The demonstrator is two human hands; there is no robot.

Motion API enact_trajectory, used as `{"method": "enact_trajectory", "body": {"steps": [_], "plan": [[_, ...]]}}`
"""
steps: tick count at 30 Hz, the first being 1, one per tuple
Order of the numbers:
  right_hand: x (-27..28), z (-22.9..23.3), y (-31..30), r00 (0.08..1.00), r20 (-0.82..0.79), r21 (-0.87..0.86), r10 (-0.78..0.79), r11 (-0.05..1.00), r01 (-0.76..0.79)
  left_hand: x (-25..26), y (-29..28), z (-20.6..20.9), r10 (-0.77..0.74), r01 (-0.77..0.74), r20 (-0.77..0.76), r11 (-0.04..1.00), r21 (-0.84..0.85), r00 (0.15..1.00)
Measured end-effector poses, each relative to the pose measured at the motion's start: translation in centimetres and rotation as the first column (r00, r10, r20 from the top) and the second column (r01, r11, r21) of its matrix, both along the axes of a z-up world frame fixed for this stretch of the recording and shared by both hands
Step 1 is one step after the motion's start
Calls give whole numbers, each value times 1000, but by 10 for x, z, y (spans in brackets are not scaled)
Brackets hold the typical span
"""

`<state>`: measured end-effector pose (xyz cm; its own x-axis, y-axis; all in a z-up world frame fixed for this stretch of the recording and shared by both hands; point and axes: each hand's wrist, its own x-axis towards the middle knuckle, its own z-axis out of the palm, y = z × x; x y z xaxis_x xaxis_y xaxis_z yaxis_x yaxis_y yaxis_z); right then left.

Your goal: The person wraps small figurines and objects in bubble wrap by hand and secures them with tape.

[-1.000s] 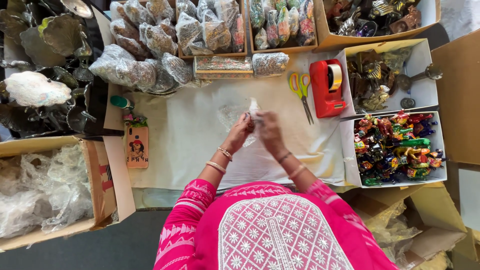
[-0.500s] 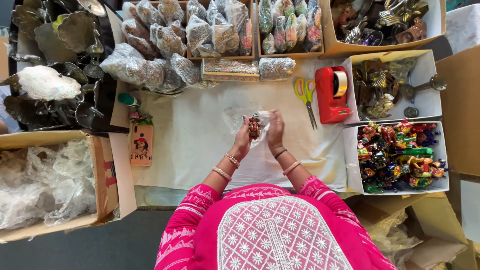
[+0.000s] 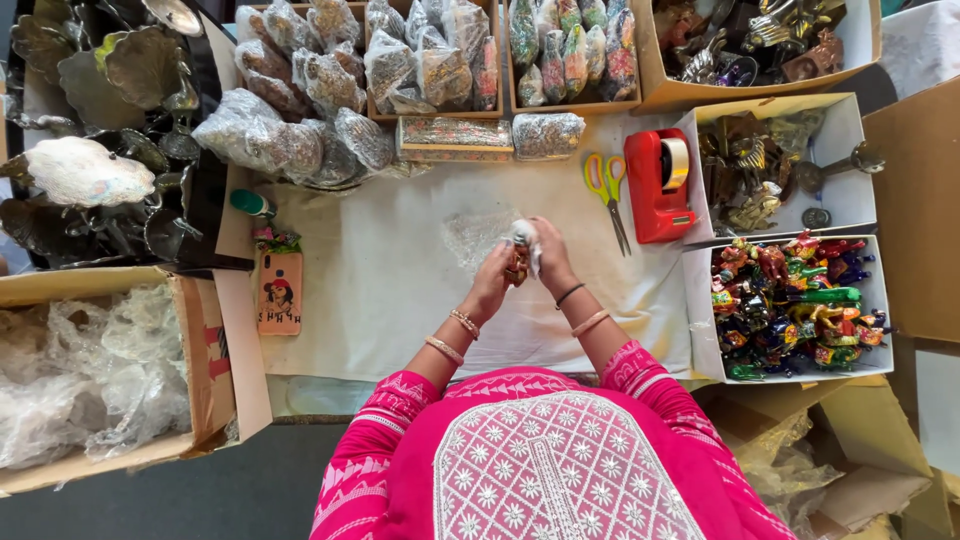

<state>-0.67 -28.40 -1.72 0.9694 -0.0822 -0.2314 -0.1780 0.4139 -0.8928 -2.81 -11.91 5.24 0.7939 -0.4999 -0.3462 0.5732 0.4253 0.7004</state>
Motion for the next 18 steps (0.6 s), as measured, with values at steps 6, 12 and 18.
{"method": "enact_trajectory", "body": {"steps": [6, 12, 18], "plan": [[-36, 66, 25, 950, -44, 136, -309, 940, 312, 25, 12, 3, 292, -311, -125, 931, -191, 948], [-52, 128, 69, 928, 326, -820, 180, 543, 183, 23, -4, -57, 461, -484, -209, 872, -73, 863], [-56, 138, 55, 835, 403, -909, 374, 273, 316, 20, -14, -40, 543, -596, -346, 801, -60, 765]]}}
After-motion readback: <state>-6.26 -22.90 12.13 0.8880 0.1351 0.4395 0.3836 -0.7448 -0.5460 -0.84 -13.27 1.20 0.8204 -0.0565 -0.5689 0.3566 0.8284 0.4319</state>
